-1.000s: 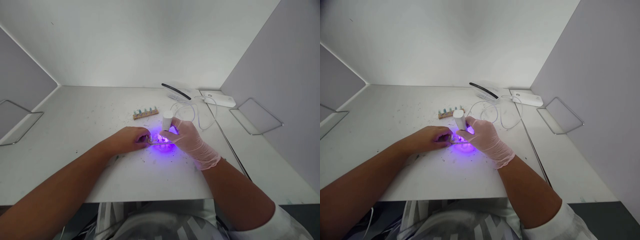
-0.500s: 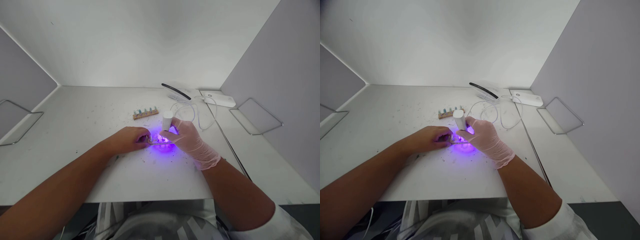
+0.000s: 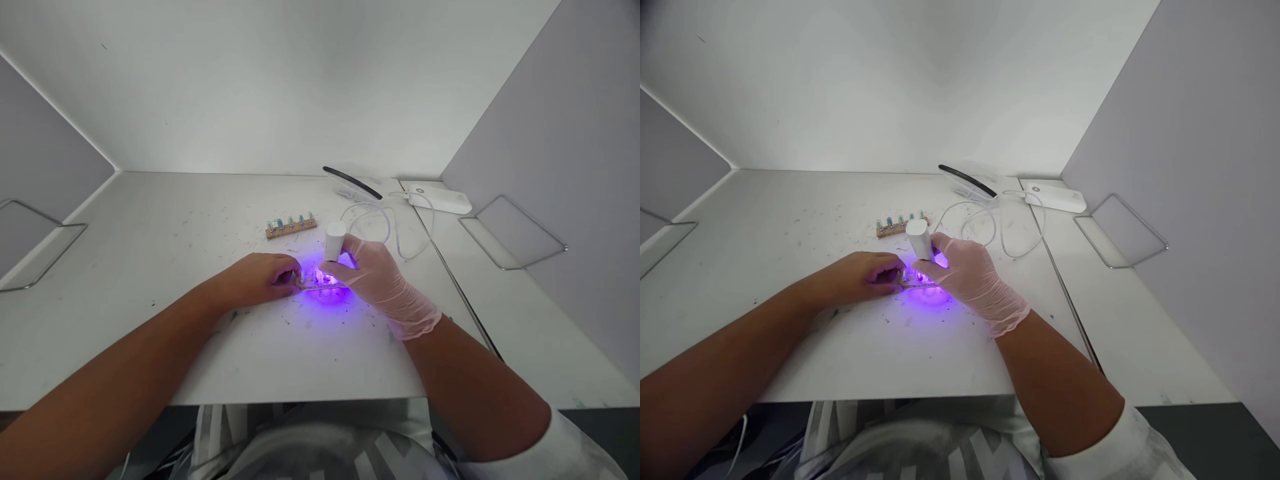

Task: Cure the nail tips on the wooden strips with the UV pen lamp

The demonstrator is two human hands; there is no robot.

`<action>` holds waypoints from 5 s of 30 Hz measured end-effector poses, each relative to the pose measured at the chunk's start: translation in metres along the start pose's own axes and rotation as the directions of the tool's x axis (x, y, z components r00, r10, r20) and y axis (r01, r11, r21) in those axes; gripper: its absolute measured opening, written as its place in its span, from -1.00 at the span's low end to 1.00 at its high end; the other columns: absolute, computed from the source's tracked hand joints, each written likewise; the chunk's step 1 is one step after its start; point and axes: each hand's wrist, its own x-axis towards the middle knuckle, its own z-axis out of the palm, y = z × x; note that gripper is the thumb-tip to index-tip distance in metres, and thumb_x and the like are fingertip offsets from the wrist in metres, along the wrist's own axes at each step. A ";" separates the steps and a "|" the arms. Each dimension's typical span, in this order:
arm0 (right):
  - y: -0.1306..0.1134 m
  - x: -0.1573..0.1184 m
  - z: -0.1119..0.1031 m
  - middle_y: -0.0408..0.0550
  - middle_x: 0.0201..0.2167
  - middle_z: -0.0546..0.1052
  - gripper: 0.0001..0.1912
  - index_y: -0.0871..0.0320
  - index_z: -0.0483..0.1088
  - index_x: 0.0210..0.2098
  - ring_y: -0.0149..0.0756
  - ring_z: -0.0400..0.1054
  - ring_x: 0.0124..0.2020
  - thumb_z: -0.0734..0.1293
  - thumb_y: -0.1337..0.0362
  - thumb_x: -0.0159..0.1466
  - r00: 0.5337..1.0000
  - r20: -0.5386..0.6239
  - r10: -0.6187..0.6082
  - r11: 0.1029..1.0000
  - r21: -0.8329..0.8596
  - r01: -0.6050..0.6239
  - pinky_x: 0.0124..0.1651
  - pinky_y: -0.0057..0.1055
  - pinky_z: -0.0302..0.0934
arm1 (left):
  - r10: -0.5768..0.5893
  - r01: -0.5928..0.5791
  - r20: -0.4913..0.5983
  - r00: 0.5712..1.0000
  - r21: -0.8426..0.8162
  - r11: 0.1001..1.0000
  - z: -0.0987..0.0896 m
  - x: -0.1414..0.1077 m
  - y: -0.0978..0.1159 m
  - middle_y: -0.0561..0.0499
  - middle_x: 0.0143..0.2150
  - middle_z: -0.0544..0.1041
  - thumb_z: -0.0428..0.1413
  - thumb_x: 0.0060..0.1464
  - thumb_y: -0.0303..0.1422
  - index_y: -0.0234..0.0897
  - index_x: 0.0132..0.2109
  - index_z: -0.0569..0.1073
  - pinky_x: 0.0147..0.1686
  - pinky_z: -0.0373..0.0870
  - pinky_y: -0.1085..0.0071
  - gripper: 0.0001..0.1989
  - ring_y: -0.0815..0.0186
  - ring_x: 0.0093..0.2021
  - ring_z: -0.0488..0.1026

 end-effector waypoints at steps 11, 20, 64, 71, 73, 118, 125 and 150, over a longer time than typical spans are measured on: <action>0.000 0.000 0.000 -0.29 -0.65 0.27 -0.70 0.10 0.41 -0.34 -0.50 0.06 -0.62 0.36 -0.01 0.17 1.000 -0.019 -0.004 1.000 0.010 0.004 -0.46 -0.45 0.01 | -0.008 0.008 0.016 1.000 -0.007 1.000 -0.002 0.000 0.003 0.07 -0.34 0.48 0.04 0.10 -0.15 -0.19 -0.21 0.43 -0.40 0.16 0.42 -0.76 0.36 -0.39 0.33; -0.002 -0.003 0.000 -0.33 -0.70 0.20 -0.73 0.08 0.42 -0.36 -0.51 0.04 -0.65 0.35 0.00 0.17 0.999 0.009 0.034 0.998 0.046 -0.034 -0.47 -0.45 0.03 | -0.019 0.020 0.021 1.000 -0.042 0.999 -0.002 0.000 0.005 0.06 -0.33 0.48 0.02 0.10 -0.18 -0.19 -0.20 0.44 -0.40 0.19 0.43 -0.77 0.37 -0.39 0.34; 0.004 0.000 0.002 -0.29 -0.67 0.22 -0.69 0.10 0.45 -0.32 -0.49 0.05 -0.61 0.36 -0.03 0.17 1.000 -0.005 0.002 1.000 0.008 -0.002 -0.47 -0.45 -0.02 | 0.077 -0.076 -0.054 0.996 0.023 0.997 0.007 0.008 0.014 0.03 -0.33 0.46 0.01 0.15 -0.17 -0.23 -0.22 0.42 -0.41 0.16 0.41 -0.77 0.35 -0.38 0.35; 0.003 0.000 0.003 -0.28 -0.66 0.24 -0.69 0.09 0.45 -0.30 -0.48 0.07 -0.60 0.36 -0.02 0.17 1.000 -0.004 0.000 1.000 0.011 0.000 -0.47 -0.45 -0.02 | 0.080 -0.079 -0.053 0.995 0.018 0.997 0.008 0.009 0.014 0.04 -0.31 0.47 0.01 0.16 -0.16 -0.23 -0.22 0.42 -0.42 0.16 0.42 -0.76 0.35 -0.37 0.35; 0.003 0.000 0.002 -0.27 -0.65 0.25 -0.69 0.10 0.45 -0.30 -0.48 0.07 -0.60 0.36 -0.02 0.18 1.000 0.000 0.005 1.000 0.012 -0.005 -0.46 -0.45 -0.02 | 0.079 -0.078 -0.056 0.995 0.017 0.997 0.008 0.009 0.014 0.03 -0.31 0.47 0.01 0.16 -0.15 -0.23 -0.22 0.41 -0.42 0.16 0.42 -0.75 0.35 -0.38 0.35; -0.002 -0.002 -0.002 -0.26 -0.60 0.38 -0.72 0.07 0.44 -0.32 -0.49 0.15 -0.61 0.34 -0.01 0.19 0.999 0.039 0.015 0.998 0.054 -0.017 -0.44 -0.45 0.06 | 0.061 -0.061 -0.065 0.996 0.004 0.998 0.010 0.009 0.012 0.05 -0.34 0.45 0.02 0.13 -0.15 -0.24 -0.28 0.37 -0.42 0.17 0.41 -0.77 0.37 -0.40 0.31; -0.005 -0.002 -0.003 -0.28 -0.64 0.35 -0.75 0.09 0.43 -0.33 -0.50 0.15 -0.63 0.36 0.04 0.19 0.999 0.043 0.005 0.999 0.044 -0.007 -0.45 -0.46 0.06 | 0.036 -0.037 -0.065 0.997 -0.004 0.999 0.009 0.009 0.013 0.06 -0.34 0.45 0.03 0.12 -0.16 -0.23 -0.29 0.36 -0.42 0.16 0.42 -0.78 0.37 -0.40 0.32; -0.005 -0.002 -0.003 -0.30 -0.67 0.29 -0.78 0.06 0.45 -0.33 -0.48 0.11 -0.62 0.36 0.06 0.17 0.999 0.046 0.009 0.999 0.039 -0.011 -0.45 -0.46 0.04 | 0.046 -0.047 -0.071 0.996 -0.012 0.999 0.010 0.009 0.012 0.06 -0.33 0.46 0.03 0.11 -0.15 -0.22 -0.24 0.40 -0.43 0.16 0.42 -0.76 0.36 -0.40 0.32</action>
